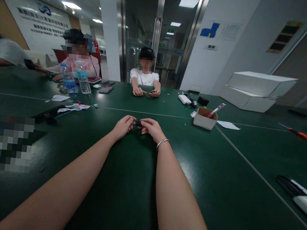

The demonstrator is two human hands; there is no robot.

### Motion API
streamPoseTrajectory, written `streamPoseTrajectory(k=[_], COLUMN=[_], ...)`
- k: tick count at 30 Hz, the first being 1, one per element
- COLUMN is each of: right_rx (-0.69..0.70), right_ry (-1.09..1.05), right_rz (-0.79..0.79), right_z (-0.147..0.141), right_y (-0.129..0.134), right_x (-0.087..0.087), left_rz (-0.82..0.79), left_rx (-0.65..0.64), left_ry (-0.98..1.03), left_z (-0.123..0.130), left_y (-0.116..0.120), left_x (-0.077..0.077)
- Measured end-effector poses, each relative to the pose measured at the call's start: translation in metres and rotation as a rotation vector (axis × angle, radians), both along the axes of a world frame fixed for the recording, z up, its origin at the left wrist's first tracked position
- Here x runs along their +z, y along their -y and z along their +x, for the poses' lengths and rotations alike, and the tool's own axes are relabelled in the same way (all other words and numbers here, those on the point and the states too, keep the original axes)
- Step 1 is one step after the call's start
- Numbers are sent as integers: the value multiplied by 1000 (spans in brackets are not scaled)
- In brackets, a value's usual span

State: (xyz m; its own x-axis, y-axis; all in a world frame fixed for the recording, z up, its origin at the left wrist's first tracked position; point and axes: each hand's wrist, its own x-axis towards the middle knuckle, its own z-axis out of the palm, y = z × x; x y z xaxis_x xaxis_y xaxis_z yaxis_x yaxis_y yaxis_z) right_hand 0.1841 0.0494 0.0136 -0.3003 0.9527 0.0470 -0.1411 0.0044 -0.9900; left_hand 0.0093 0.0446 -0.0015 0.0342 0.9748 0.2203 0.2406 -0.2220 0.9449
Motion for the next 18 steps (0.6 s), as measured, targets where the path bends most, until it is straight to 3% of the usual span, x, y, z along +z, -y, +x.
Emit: streamPoseTrajectory(k=[10,18], right_rx=[-7,-14], right_ry=[-1,0], right_rz=[6,5], right_z=[0,0], right_y=[0,1], right_x=[0,1], left_rz=[31,24], left_rx=[17,-14], left_ry=[26,-11], left_z=[2,2], left_y=[5,1], left_x=[4,-1])
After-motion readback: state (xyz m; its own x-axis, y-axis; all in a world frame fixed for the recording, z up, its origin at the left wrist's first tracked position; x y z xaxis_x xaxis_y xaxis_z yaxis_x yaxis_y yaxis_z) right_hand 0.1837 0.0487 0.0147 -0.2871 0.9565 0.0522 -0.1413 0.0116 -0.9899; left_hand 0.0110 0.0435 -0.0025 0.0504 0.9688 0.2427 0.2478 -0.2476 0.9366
